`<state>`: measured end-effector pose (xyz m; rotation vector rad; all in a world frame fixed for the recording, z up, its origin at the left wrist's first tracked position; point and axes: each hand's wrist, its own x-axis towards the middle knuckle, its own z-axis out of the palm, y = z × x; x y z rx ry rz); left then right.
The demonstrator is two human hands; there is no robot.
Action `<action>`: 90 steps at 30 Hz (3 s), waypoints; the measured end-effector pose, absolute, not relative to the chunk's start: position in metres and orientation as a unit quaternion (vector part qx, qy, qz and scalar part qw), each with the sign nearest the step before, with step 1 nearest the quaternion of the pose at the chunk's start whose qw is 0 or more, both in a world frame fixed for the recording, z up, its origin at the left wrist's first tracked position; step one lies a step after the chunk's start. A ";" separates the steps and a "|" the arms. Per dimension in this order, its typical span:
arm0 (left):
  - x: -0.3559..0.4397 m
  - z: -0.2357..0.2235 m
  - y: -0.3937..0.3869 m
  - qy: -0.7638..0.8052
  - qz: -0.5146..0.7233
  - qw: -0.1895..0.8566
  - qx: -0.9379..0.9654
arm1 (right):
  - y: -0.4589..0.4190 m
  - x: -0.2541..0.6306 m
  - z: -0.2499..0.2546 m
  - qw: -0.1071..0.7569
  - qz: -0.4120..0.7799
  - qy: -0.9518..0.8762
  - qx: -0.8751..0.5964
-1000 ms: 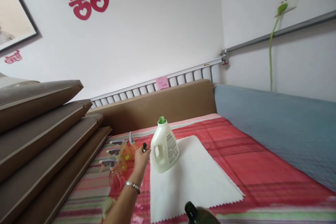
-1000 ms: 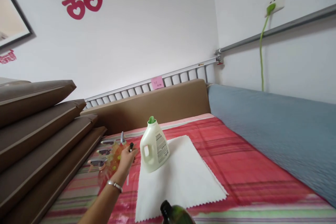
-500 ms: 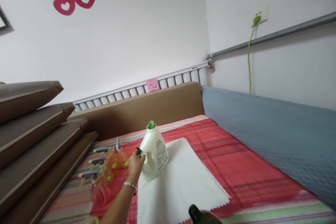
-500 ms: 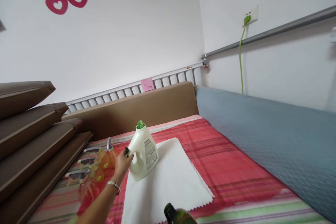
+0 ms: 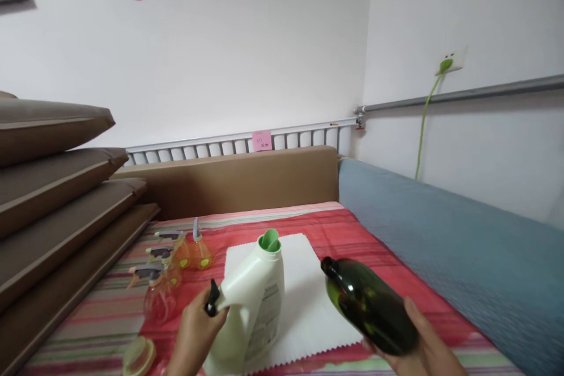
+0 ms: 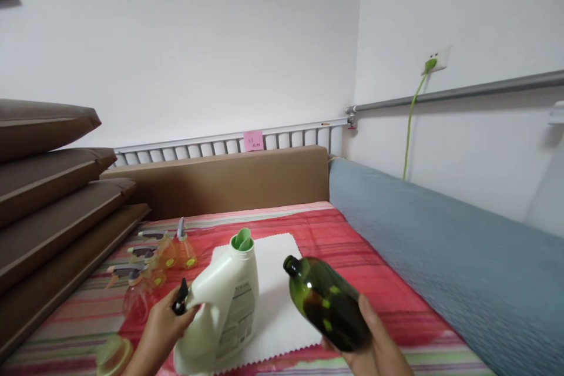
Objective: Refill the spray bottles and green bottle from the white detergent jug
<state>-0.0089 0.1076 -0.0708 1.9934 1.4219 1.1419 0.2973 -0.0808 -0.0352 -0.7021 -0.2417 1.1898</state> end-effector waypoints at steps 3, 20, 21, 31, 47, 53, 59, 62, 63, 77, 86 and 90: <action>-0.011 -0.074 0.100 0.506 0.407 0.220 0.728 | -0.063 0.299 -0.012 0.764 0.523 -0.140 -0.352; 0.016 -0.065 0.087 0.451 0.332 0.228 0.797 | -0.016 0.327 0.048 0.629 0.436 -0.339 -0.547; 0.016 -0.064 0.087 0.453 0.322 0.222 0.801 | -0.015 0.328 0.051 0.620 0.427 -0.350 -0.557; 0.018 -0.059 0.084 0.462 0.293 0.230 0.805 | -0.007 0.324 0.079 0.530 0.338 -0.434 -0.646; 0.018 -0.052 0.081 0.469 0.285 0.242 0.800 | 0.006 0.320 0.113 0.397 0.234 -0.511 -0.726; 0.016 -0.053 0.080 0.465 0.291 0.250 0.798 | 0.010 0.315 0.128 0.331 0.205 -0.554 -0.736; 0.016 -0.057 0.081 0.457 0.303 0.248 0.799 | 0.018 0.302 0.145 0.236 0.070 -0.620 -0.745; 0.016 -0.056 0.080 0.458 0.303 0.247 0.798 | 0.020 0.287 0.156 0.176 0.025 -0.661 -0.729; 0.016 -0.056 0.080 0.459 0.302 0.247 0.798 | 0.021 0.282 0.159 0.161 0.015 -0.674 -0.721; 0.012 -0.060 0.078 0.464 0.292 0.243 0.800 | 0.019 0.219 0.169 -0.014 -0.122 -0.832 -0.541; 0.007 -0.052 0.069 0.464 0.308 0.245 0.794 | 0.019 0.232 0.161 0.040 -0.065 -0.824 -0.562; 0.005 -0.054 0.072 0.481 0.307 0.233 0.787 | 0.015 0.265 0.147 0.159 0.024 -0.775 -0.612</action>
